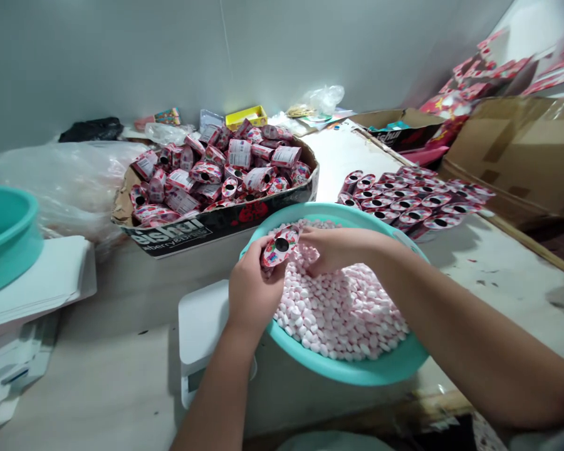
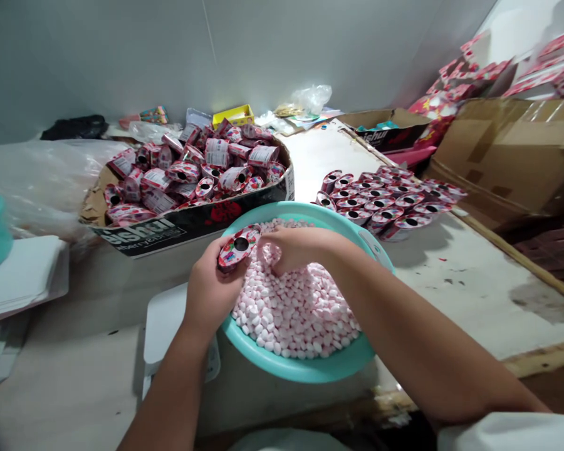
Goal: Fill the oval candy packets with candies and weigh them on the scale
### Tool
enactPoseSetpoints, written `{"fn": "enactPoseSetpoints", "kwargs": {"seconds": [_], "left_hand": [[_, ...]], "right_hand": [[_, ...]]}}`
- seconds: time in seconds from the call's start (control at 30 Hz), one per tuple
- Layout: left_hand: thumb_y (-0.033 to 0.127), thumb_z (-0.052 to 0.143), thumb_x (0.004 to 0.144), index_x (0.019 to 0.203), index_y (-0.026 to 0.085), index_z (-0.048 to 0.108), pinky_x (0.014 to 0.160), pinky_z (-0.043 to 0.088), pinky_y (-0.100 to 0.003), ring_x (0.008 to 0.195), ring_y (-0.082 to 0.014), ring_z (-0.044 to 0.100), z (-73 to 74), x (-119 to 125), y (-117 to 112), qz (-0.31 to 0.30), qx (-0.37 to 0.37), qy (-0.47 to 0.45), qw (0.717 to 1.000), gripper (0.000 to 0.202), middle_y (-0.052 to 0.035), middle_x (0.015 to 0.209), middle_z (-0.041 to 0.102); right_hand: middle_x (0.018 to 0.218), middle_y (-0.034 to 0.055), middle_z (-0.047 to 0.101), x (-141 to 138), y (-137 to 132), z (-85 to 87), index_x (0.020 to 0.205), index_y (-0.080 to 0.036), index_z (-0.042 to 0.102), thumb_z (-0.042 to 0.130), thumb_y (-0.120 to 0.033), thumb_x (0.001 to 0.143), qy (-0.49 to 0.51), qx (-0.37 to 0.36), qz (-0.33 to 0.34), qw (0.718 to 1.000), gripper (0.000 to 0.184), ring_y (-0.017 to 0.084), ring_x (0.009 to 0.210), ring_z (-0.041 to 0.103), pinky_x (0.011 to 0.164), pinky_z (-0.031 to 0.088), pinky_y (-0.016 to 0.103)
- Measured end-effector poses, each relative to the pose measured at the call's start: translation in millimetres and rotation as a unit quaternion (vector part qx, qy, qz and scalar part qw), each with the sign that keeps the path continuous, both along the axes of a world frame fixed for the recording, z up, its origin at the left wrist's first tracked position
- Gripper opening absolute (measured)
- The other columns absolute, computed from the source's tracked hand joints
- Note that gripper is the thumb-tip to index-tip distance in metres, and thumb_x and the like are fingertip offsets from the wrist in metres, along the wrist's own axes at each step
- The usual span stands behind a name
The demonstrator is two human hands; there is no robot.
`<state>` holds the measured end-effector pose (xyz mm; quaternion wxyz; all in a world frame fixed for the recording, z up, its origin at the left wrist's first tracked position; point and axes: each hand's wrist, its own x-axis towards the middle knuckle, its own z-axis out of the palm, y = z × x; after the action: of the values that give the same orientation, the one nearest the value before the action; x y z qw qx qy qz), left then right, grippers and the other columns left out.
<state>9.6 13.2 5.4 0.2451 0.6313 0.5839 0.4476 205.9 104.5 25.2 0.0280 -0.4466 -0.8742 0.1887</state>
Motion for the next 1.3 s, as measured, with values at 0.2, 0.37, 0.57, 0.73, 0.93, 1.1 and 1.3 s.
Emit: {"fn": "enactPoseSetpoints", "kwargs": {"seconds": [0.2, 0.37, 0.57, 0.73, 0.93, 1.1, 1.3], "left_hand": [[0.015, 0.070, 0.084, 0.126, 0.025, 0.065, 0.088, 0.057, -0.038, 0.108, -0.0284, 0.072, 1.2, 1.4, -0.6, -0.002, -0.009, 0.024, 1.000, 0.043, -0.0050, 0.118, 0.075], [0.013, 0.068, 0.084, 0.128, 0.024, 0.065, 0.092, 0.056, -0.037, 0.112, -0.0286, 0.071, 2.1, 1.5, -0.4, -0.007, -0.008, 0.041, 0.999, 0.045, -0.0055, 0.121, 0.075], [0.011, 0.066, 0.084, 0.126, 0.024, 0.066, 0.094, 0.056, -0.039, 0.111, -0.0292, 0.071, 6.4, 2.5, -0.4, -0.018, -0.012, 0.069, 0.997, 0.044, -0.0055, 0.121, 0.075], [0.010, 0.066, 0.084, 0.129, 0.025, 0.065, 0.093, 0.056, -0.039, 0.111, -0.0295, 0.071, 7.0, 4.6, -0.8, -0.009, -0.017, 0.100, 0.995, 0.048, -0.0050, 0.123, 0.074], [0.015, 0.063, 0.090, 0.132, 0.023, 0.063, 0.095, 0.055, -0.037, 0.113, -0.0281, 0.070, 7.2, 3.8, -1.6, -0.026, 0.003, 0.132, 0.991, 0.043, -0.0049, 0.128, 0.072], [0.022, 0.063, 0.093, 0.123, 0.023, 0.066, 0.084, 0.055, -0.036, 0.103, -0.0290, 0.072, 8.8, 5.2, -2.6, -0.009, -0.020, 0.147, 0.989, 0.030, -0.0053, 0.115, 0.076], [0.031, 0.064, 0.095, 0.128, 0.023, 0.061, 0.075, 0.051, -0.034, 0.096, -0.0290, 0.071, 10.5, 5.5, -2.1, 0.004, -0.047, 0.113, 0.993, 0.035, -0.0061, 0.112, 0.076]], "right_hand": [[0.081, 0.0052, 0.071, -13.4, -3.9, 19.4, 0.115, -0.019, 0.075, 0.076, -0.022, 0.067, -0.101, -0.099, -0.015, 0.990, 0.048, 0.019, 0.072, 0.062, 0.060, 0.042, 0.028], [0.067, 0.0005, 0.065, -16.9, -1.5, 24.0, 0.100, -0.016, 0.079, 0.070, -0.024, 0.069, -0.127, -0.098, -0.019, 0.987, 0.033, 0.012, 0.062, 0.053, 0.056, 0.033, 0.024], [0.062, -0.0023, 0.064, -6.7, 4.9, 26.5, 0.081, -0.019, 0.079, 0.078, -0.024, 0.068, -0.057, -0.098, 0.004, 0.994, 0.014, 0.011, 0.057, 0.051, 0.052, 0.031, 0.023], [0.072, 0.0003, 0.071, 10.1, -2.3, 46.8, 0.087, -0.021, 0.080, 0.079, -0.033, 0.077, 0.065, -0.039, -0.038, 0.996, 0.016, 0.012, 0.062, 0.058, 0.056, 0.039, 0.024], [0.066, 0.0001, 0.068, -0.6, -22.9, 62.1, 0.087, -0.022, 0.080, 0.078, -0.038, 0.079, 0.181, 0.033, -0.089, 0.979, 0.019, 0.012, 0.059, 0.057, 0.053, 0.040, 0.024], [0.090, 0.0056, 0.077, -24.0, -25.2, 43.4, 0.091, -0.018, 0.078, 0.073, -0.035, 0.087, 0.287, 0.123, -0.054, 0.949, 0.018, 0.015, 0.076, 0.067, 0.070, 0.052, 0.026], [0.102, 0.0065, 0.077, -30.9, -28.4, 33.0, 0.097, -0.019, 0.079, 0.065, -0.026, 0.094, 0.293, 0.170, 0.016, 0.941, 0.015, 0.016, 0.088, 0.071, 0.082, 0.056, 0.028]]}}
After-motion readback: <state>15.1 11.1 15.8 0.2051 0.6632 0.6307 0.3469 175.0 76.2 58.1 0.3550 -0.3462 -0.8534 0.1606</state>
